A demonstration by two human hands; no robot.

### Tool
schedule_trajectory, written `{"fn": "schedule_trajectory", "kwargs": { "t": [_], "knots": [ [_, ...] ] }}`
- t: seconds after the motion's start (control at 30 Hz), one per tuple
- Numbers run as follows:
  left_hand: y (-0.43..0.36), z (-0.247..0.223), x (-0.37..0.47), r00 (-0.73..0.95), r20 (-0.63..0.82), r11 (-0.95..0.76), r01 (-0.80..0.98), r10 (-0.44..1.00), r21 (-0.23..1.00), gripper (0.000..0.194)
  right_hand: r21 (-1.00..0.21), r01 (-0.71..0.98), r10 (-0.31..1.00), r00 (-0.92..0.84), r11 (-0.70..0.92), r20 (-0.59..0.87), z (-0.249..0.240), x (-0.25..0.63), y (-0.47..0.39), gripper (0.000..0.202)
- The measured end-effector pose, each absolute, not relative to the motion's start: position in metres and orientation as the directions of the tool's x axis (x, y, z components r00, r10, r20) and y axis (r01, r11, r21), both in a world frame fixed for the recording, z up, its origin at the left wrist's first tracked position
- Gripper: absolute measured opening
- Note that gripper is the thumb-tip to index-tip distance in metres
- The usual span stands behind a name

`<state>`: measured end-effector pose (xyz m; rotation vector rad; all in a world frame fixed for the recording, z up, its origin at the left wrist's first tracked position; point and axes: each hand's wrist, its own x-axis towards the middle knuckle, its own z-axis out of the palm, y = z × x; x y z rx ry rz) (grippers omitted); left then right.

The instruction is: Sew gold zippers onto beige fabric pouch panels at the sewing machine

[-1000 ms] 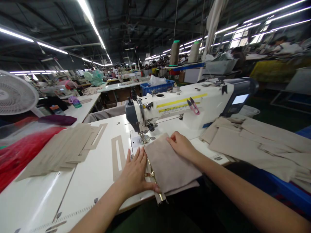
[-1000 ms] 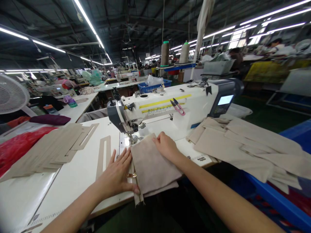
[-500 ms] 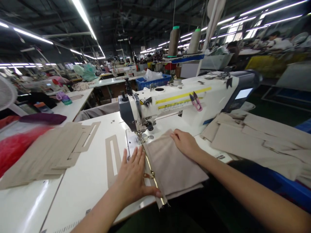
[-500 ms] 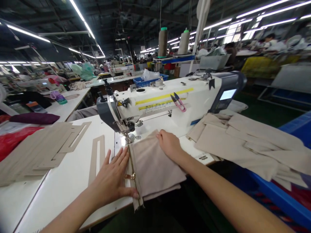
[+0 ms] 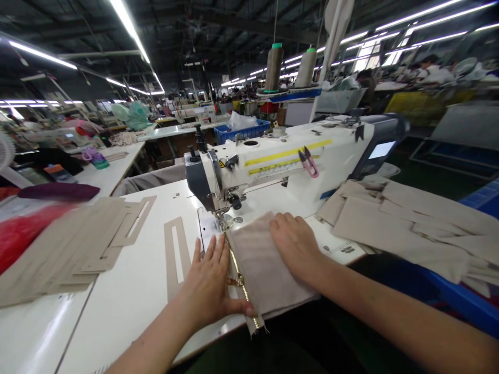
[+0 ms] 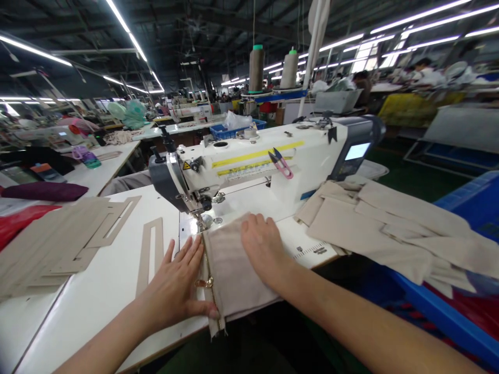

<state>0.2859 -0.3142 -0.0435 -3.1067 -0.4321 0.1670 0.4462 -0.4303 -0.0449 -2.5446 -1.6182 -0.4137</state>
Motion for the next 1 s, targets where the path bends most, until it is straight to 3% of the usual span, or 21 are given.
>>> {"fn": "schedule_trajectory", "kwargs": {
  "t": [0.07, 0.13, 0.27, 0.4, 0.5, 0.6, 0.7, 0.77, 0.83, 0.93, 1.0],
  "knots": [
    [-0.313, -0.044, 0.287, 0.962, -0.092, -0.966, 0.257, 0.258, -0.027, 0.119, 0.045, 0.983, 0.920, 0.148, -0.175, 0.362, -0.048, 0.429, -0.420, 0.030],
    [-0.313, -0.045, 0.287, 0.962, -0.072, -0.965, 0.259, 0.262, -0.042, 0.114, -0.045, 0.998, 0.928, 0.055, -0.041, 0.369, -0.059, 0.421, -0.414, 0.039],
    [-0.312, -0.046, 0.288, 0.951, -0.105, -0.957, 0.286, 0.291, -0.053, 0.117, -0.176, 0.974, 0.955, 0.182, -0.143, 0.234, -0.084, 0.441, -0.423, 0.059],
    [-0.313, -0.046, 0.286, 0.942, -0.104, -0.948, 0.317, 0.320, -0.037, 0.126, -0.116, 0.943, 0.924, 0.330, -0.312, 0.191, -0.089, 0.470, -0.443, 0.059],
    [-0.314, -0.046, 0.283, 0.952, -0.068, -0.954, 0.298, 0.298, -0.013, 0.125, -0.066, 0.924, 0.892, 0.381, -0.376, 0.244, -0.079, 0.467, -0.443, 0.061],
    [-0.316, -0.043, 0.283, 0.954, -0.084, -0.957, 0.290, 0.289, 0.009, 0.121, -0.048, 0.974, 0.921, 0.227, -0.223, 0.318, -0.068, 0.448, -0.430, 0.054],
    [-0.319, -0.039, 0.284, 0.937, -0.116, -0.942, 0.334, 0.329, 0.022, 0.125, -0.122, 0.993, 0.960, 0.027, 0.008, 0.280, -0.069, 0.431, -0.416, 0.049],
    [-0.322, -0.038, 0.281, 0.936, -0.110, -0.940, 0.341, 0.335, 0.036, 0.125, -0.173, 0.984, 0.966, 0.002, 0.045, 0.258, -0.075, 0.428, -0.412, 0.048],
    [-0.325, -0.038, 0.276, 0.945, -0.064, -0.945, 0.323, 0.320, 0.057, 0.107, -0.187, 0.981, 0.965, -0.001, 0.052, 0.263, -0.081, 0.428, -0.411, 0.048],
    [-0.331, -0.040, 0.265, 0.939, 0.097, -0.941, 0.321, 0.330, 0.104, 0.046, -0.196, 0.978, 0.963, -0.012, 0.067, 0.268, -0.085, 0.431, -0.412, 0.048],
    [-0.338, -0.040, 0.261, 0.908, 0.198, -0.926, 0.343, 0.369, 0.155, 0.015, -0.209, 0.975, 0.964, -0.014, 0.072, 0.266, -0.083, 0.431, -0.413, 0.048]
  ]
}}
